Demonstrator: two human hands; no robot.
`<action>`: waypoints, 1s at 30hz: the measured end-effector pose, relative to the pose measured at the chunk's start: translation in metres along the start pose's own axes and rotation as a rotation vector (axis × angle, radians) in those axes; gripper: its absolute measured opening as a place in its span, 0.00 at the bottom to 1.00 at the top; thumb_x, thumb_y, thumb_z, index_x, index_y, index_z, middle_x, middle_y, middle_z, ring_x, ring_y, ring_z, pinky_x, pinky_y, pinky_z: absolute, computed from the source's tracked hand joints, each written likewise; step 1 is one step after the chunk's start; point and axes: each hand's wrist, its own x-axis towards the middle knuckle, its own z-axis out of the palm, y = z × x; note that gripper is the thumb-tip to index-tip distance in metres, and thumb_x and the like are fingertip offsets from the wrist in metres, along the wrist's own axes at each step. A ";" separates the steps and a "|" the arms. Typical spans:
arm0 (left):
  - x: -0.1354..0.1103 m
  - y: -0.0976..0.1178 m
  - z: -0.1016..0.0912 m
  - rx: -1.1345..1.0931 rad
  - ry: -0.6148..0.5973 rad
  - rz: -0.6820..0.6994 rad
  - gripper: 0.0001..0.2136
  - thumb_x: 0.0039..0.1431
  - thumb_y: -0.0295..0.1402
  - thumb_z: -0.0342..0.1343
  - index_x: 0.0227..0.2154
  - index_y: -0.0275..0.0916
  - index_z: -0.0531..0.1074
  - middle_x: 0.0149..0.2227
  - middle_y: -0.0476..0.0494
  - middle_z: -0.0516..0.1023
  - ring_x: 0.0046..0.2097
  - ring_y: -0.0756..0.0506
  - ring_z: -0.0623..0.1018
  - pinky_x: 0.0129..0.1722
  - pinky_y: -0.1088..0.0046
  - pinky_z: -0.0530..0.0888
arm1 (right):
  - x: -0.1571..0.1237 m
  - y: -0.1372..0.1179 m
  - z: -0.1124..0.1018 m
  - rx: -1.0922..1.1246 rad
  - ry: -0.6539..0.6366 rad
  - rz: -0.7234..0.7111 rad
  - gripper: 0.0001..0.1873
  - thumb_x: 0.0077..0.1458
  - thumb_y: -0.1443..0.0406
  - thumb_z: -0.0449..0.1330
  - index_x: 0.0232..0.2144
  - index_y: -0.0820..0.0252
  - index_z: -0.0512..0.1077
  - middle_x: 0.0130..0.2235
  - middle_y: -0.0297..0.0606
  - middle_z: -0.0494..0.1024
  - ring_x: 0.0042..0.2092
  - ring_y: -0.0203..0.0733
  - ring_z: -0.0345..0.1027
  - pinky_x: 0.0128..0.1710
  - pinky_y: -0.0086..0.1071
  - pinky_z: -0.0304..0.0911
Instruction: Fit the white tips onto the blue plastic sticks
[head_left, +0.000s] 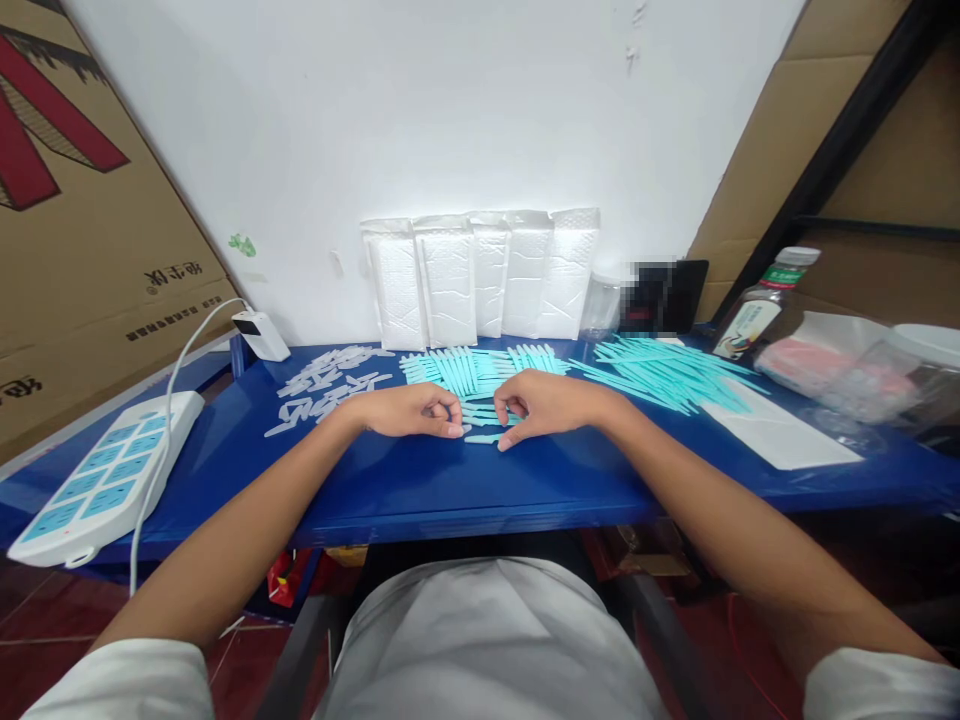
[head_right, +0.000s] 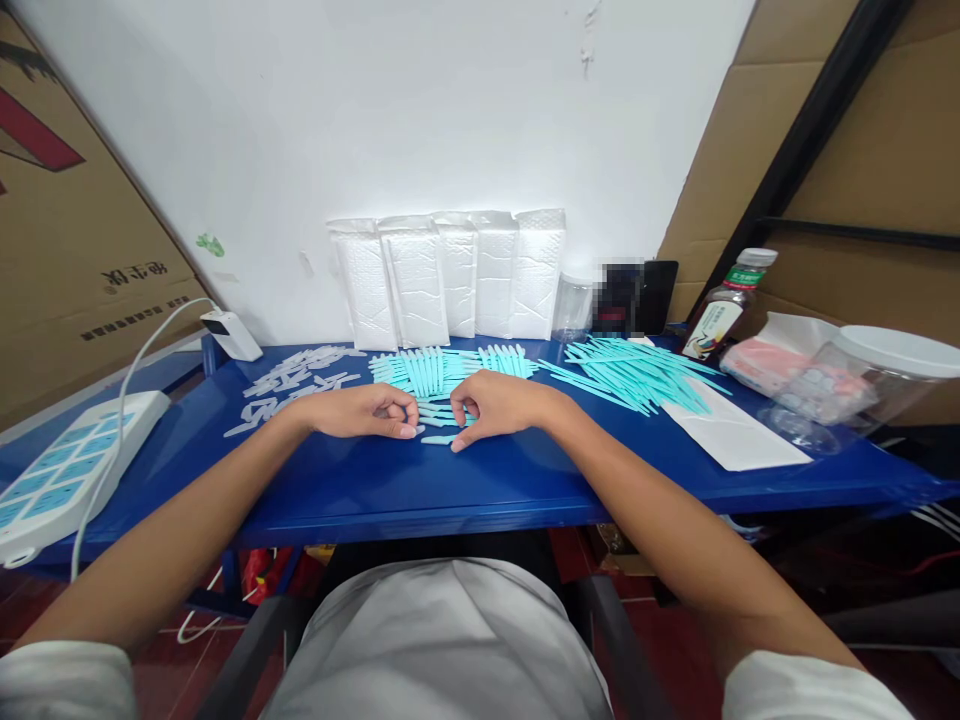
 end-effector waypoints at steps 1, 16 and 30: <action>0.000 0.000 0.000 0.003 0.010 0.001 0.20 0.61 0.52 0.60 0.37 0.37 0.77 0.26 0.50 0.70 0.27 0.51 0.64 0.29 0.75 0.61 | 0.000 0.000 0.000 0.010 -0.023 0.009 0.23 0.51 0.45 0.70 0.33 0.59 0.78 0.28 0.32 0.72 0.29 0.36 0.61 0.29 0.30 0.48; 0.018 -0.005 0.019 -0.315 0.299 0.000 0.20 0.63 0.54 0.59 0.38 0.40 0.68 0.21 0.58 0.58 0.21 0.54 0.55 0.20 0.78 0.53 | 0.013 -0.004 0.011 0.262 0.449 -0.071 0.18 0.61 0.52 0.64 0.43 0.61 0.78 0.34 0.38 0.80 0.35 0.39 0.71 0.37 0.31 0.61; 0.028 -0.006 0.033 -0.561 0.242 -0.005 0.25 0.65 0.59 0.52 0.35 0.38 0.69 0.21 0.57 0.55 0.20 0.54 0.54 0.19 0.78 0.53 | 0.021 -0.004 0.018 0.417 0.521 -0.087 0.17 0.62 0.55 0.62 0.42 0.61 0.82 0.40 0.41 0.83 0.34 0.38 0.71 0.34 0.31 0.66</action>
